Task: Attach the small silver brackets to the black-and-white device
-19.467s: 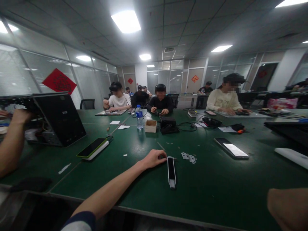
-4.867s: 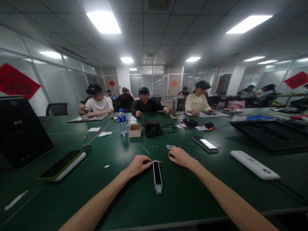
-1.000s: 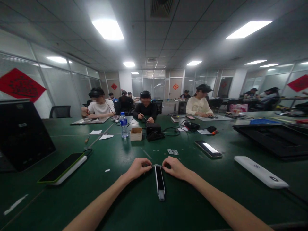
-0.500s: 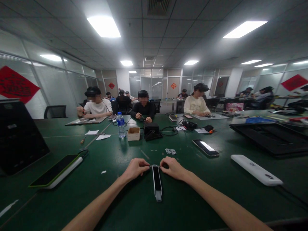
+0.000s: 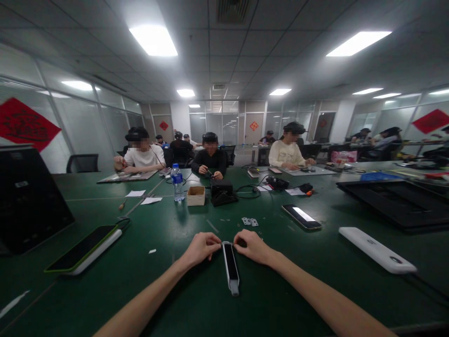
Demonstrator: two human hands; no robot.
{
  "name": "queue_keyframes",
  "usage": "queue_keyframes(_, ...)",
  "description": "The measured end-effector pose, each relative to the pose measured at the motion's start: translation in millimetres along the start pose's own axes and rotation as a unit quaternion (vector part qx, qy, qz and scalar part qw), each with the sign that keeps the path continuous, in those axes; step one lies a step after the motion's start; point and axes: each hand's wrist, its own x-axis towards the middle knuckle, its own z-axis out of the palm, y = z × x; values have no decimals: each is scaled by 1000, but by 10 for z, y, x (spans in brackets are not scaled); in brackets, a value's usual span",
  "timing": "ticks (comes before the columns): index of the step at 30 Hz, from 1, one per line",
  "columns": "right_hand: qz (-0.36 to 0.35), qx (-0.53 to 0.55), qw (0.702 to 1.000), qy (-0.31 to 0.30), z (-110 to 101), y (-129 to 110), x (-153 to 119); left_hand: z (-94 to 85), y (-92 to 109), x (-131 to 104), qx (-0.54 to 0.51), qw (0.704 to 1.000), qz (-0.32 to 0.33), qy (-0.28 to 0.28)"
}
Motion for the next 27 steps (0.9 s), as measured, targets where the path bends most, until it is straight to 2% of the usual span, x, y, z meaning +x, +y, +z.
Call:
queue_keyframes(6, 3, -8, 1000, -14, -59, -59, -12, -24, 6, 0, 34, 999, 0, -3)
queue_keyframes(12, -4, 2, 1000, -8, -24, -8, -10, -25, 23, -14, 64, 998, 9, 2)
queue_keyframes(19, -1, -4, 1000, -14, -71, -58, -12, -28, 42, -3, 124, 991, 32, 30)
queue_keyframes(27, -25, -18, 1000, -8, -87, -85, -12, -23, 12, 13, 122, 991, 35, 33)
